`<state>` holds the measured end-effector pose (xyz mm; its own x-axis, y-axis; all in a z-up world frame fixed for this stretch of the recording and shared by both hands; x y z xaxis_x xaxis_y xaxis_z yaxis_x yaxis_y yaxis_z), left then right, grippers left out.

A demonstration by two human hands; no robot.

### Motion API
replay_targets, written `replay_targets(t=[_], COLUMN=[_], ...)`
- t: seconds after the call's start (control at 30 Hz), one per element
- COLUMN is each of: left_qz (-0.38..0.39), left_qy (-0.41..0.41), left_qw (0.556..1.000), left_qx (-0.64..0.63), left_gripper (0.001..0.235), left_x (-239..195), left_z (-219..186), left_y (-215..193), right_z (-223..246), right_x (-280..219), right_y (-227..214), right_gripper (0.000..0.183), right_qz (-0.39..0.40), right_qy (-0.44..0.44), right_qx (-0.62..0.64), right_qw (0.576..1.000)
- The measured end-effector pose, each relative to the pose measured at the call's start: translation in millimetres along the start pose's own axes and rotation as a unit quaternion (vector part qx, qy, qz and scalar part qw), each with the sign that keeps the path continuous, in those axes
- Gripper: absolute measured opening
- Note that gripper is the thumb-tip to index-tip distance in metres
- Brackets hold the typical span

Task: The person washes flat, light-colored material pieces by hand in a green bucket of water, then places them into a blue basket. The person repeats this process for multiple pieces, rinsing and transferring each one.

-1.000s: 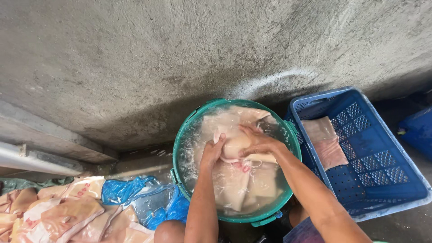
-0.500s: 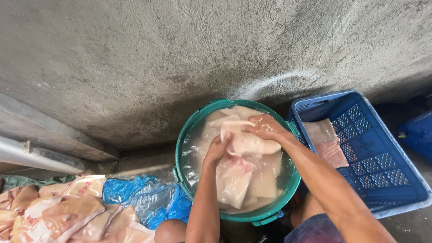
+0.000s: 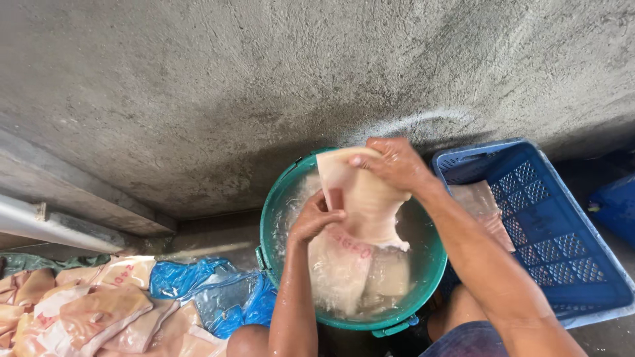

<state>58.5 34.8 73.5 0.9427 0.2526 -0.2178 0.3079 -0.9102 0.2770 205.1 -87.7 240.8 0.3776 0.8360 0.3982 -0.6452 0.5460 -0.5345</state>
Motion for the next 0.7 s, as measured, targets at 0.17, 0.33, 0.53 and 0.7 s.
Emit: replay_targets(t=[0.17, 0.33, 0.53, 0.7], left_qz=[-0.123, -0.142, -0.151, -0.1], left_qy=[-0.079, -0.096, -0.049, 0.095], left_qw=[0.986, 0.972, 0.95, 0.971], left_qx=[0.086, 0.164, 0.268, 0.195], left_gripper=[0.087, 0.107, 0.129, 0.127], left_x=[23, 38, 57, 54], left_z=[39, 62, 51, -9], left_y=[8, 9, 21, 50], right_z=[-108, -184, -122, -11], right_x=[-19, -62, -53, -33], right_y=[67, 93, 50, -37], right_gripper=[0.064, 0.083, 0.053, 0.048], right_qz=[0.046, 0.115, 0.103, 0.069], right_qy=[0.046, 0.143, 0.072, -0.002], right_qx=[-0.139, -0.13, -0.152, -0.305], right_qw=[0.988, 0.974, 0.98, 0.95])
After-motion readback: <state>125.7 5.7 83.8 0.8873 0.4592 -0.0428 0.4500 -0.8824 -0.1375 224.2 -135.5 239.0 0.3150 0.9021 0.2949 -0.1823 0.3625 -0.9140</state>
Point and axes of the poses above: each hand's wrist, its own x-axis towards the middle knuckle, its own y-axis out of the palm, z = x × y, the point moved 7 cm from there along x, towards the middle knuckle, and after that the axes turned 11 degrees about -y, right-handed, at the moved point
